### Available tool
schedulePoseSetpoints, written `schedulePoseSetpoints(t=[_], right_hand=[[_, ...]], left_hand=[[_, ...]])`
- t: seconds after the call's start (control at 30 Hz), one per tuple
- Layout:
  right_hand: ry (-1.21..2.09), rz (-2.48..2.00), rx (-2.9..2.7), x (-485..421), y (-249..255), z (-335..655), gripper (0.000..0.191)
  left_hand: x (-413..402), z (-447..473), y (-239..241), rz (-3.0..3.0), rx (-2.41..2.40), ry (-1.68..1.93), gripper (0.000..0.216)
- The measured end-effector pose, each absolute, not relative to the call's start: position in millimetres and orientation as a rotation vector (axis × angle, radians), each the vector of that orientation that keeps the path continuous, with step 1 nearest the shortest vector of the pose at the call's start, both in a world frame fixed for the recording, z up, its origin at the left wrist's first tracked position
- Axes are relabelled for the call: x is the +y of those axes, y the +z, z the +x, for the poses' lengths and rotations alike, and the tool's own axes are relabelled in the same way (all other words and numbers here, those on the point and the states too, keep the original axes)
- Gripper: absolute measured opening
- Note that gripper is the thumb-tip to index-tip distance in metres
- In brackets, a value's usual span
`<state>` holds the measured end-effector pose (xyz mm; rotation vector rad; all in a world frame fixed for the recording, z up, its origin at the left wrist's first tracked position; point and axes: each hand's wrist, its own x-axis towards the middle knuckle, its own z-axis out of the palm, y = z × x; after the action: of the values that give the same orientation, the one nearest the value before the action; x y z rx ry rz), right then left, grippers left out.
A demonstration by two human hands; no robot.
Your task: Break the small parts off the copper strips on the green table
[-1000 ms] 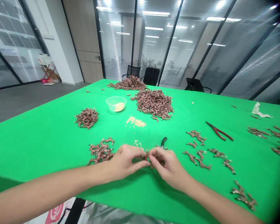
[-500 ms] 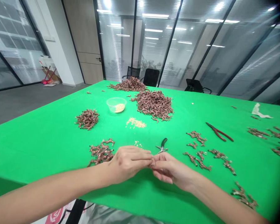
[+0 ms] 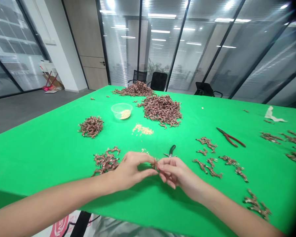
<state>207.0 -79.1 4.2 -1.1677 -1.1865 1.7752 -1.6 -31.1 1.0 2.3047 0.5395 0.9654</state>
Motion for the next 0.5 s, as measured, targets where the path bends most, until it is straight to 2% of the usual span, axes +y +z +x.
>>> schedulePoseSetpoints(t=[0.23,0.5], right_hand=[[1.445,-1.21,-1.428,-82.5,0.6,202.2,0.044],[1.183,-1.279,-1.576,-90.1,-2.9,200.7,0.028]], left_hand=[[-35.4,-1.3,4.4,2.191,0.757,0.821,0.02],[-35.8,-2.2,-1.0,2.204,0.858,0.833,0.018]])
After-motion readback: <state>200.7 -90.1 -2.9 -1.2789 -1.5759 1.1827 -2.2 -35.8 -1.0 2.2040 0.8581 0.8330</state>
